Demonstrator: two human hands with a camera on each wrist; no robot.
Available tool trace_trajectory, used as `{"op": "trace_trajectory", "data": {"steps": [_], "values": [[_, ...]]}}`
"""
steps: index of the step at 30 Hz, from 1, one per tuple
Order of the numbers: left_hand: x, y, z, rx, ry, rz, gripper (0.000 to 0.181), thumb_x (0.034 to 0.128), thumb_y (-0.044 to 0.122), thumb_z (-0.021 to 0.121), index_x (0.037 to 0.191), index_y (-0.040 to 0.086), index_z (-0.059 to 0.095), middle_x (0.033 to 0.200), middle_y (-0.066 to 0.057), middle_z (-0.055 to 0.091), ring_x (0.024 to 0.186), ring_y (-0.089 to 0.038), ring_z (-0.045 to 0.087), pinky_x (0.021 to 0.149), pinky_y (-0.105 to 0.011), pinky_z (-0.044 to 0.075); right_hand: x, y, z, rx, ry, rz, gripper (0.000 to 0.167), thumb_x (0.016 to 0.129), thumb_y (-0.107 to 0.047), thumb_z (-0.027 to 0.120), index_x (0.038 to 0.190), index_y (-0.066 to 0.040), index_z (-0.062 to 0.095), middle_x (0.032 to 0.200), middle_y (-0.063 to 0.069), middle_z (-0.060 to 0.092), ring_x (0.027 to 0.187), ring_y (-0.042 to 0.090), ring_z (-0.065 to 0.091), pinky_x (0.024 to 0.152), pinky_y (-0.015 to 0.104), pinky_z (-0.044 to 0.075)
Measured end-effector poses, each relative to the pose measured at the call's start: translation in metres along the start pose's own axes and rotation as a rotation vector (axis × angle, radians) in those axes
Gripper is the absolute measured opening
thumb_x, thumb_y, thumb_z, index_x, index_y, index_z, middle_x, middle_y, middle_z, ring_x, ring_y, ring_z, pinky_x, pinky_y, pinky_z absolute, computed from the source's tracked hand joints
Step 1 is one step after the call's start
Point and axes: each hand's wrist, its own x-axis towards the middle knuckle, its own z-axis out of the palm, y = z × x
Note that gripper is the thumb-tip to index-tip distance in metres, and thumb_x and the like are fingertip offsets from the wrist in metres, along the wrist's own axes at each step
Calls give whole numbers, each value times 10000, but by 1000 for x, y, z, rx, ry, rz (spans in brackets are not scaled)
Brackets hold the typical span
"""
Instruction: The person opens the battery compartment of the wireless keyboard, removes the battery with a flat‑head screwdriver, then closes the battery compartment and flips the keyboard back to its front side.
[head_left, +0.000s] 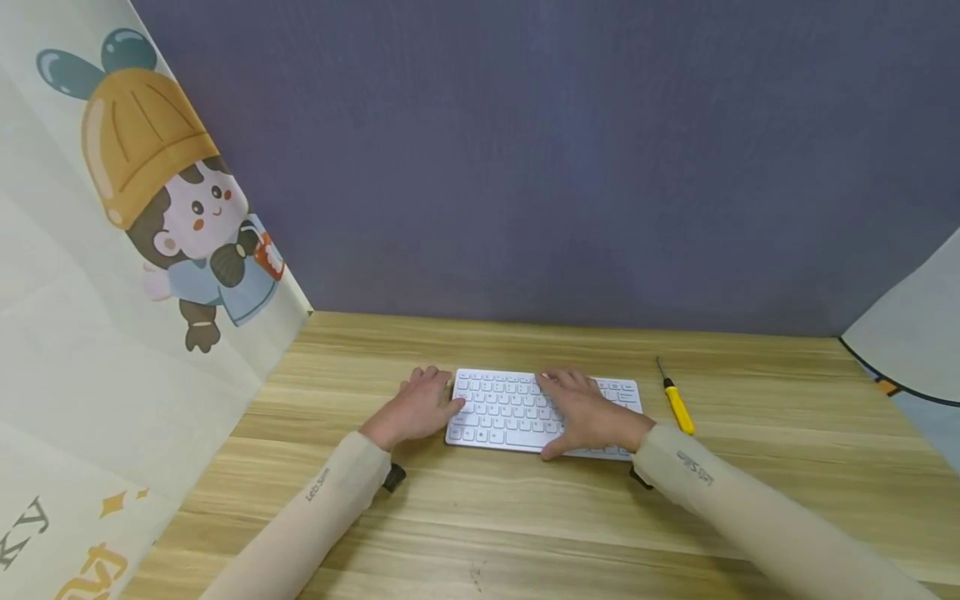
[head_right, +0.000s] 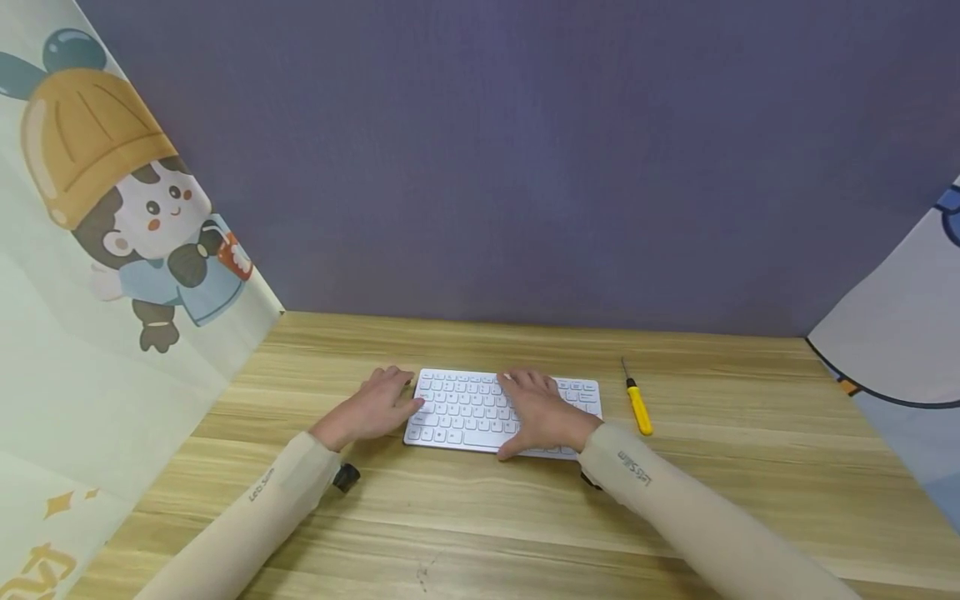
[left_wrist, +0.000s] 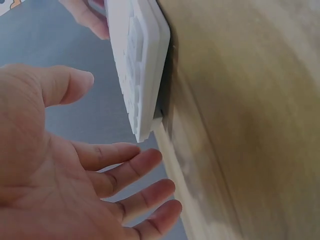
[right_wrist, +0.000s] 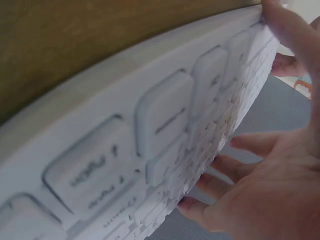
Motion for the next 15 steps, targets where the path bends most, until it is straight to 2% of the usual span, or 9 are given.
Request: {"op": "trace_trajectory", "data": {"steps": [5, 15], "values": [[1, 0, 4, 20, -11, 13, 593, 947, 415, 509, 1351, -16, 464, 1279, -146, 494, 1135, -289, 414, 929, -462, 353, 3, 0, 2, -41, -7, -3, 1191, 615, -575, 812, 1486, -9, 229, 1503, 208, 212, 1357, 379, 179, 1062, 590, 118], [4, 0, 8, 6, -7, 18, 540, 958, 374, 496, 1321, -25, 492, 1249, -143, 505, 1121, -284, 417, 935, -466, 351, 4, -2, 2, -57, 12, 4, 1189, 593, -565, 828, 1477, -10, 259, 1473, 203, 266, 1328, 372, 233, 1027, 594, 187]]}}
